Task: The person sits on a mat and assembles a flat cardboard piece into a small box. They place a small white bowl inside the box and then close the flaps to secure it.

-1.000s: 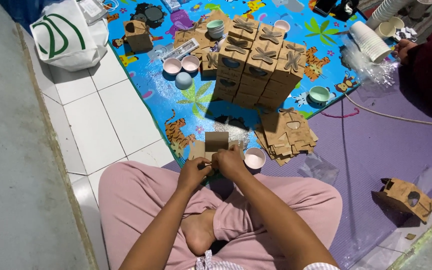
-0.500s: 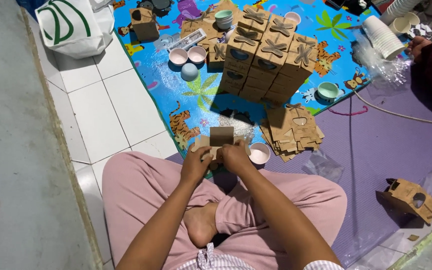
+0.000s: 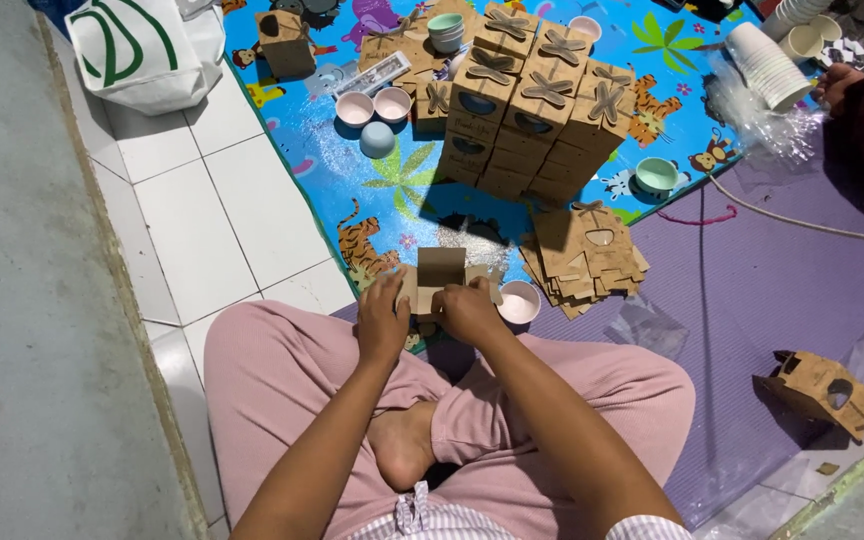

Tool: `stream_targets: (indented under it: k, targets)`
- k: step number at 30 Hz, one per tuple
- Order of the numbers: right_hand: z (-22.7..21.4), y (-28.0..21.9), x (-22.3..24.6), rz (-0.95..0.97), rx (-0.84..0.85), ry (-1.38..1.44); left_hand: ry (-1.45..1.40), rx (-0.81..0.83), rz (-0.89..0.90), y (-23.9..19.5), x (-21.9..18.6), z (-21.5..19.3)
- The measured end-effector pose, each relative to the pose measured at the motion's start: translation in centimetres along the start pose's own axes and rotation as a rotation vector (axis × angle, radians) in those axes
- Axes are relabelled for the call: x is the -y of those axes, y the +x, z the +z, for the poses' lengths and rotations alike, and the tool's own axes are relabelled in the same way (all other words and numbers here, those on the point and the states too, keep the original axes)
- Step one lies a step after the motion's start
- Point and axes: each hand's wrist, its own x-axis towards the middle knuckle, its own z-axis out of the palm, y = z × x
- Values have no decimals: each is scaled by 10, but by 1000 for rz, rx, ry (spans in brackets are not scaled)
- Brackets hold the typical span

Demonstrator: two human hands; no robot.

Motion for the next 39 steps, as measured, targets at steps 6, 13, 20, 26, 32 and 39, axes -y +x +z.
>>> stream_targets:
  k: [6, 13, 20, 26, 32, 39]
  targets:
    - [-29, 2, 6, 130, 72, 115, 77, 62, -128, 3, 22, 17]
    - [-7, 7, -39, 503, 90, 77, 140, 115, -187, 6, 33, 29]
    - [-10, 9, -41, 622, 219, 175, 155, 152, -156, 4, 25, 20]
    - [-66, -7, -11, 668, 148, 257, 139, 215, -117, 7, 32, 29]
    - [-35, 1, -22, 604, 183, 289, 167, 254, -120, 4, 19, 22]
    - [-23, 3, -30, 547, 162, 233, 221, 209, -124, 4, 35, 37]
